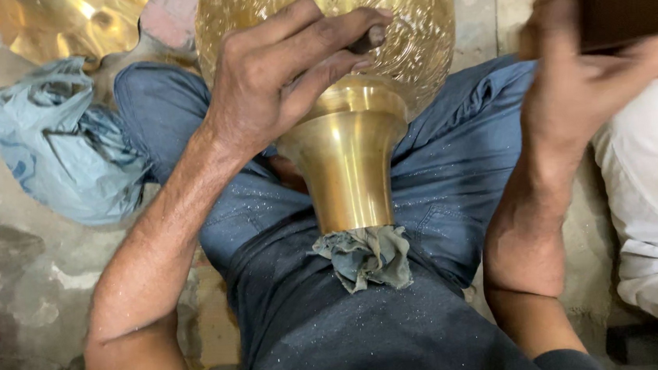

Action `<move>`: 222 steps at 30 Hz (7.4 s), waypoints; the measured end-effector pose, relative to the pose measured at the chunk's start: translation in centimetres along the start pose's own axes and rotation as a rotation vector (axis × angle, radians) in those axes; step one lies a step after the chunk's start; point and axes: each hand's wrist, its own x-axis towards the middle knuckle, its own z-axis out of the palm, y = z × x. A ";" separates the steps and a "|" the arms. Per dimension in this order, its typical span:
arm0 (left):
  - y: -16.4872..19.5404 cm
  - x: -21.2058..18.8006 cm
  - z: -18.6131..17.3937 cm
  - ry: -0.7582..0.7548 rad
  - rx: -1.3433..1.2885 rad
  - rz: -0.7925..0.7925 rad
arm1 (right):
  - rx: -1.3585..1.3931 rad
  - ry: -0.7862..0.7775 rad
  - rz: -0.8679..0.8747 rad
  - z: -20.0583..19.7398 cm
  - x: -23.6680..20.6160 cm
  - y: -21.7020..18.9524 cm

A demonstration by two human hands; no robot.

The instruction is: The person sits cross-legged on the floor holding a large embossed brass vessel on their lap. They hold a chisel against the vessel's decorative surface and strike it with a wooden mallet, repositioning the chisel repeatedly to work the pattern around the brass.

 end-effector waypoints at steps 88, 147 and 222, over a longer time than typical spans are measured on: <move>0.6 -0.5 -0.3 0.069 0.018 -0.002 | -0.406 -0.445 -0.063 -1.1 1.1 -2.5; -0.2 -0.3 -1.1 -0.039 -0.076 -0.023 | -0.548 -0.359 -0.233 -1.5 -0.2 1.8; -0.4 2.6 -3.1 -0.213 -0.073 0.048 | -1.001 -0.446 -0.507 -1.6 -1.1 1.8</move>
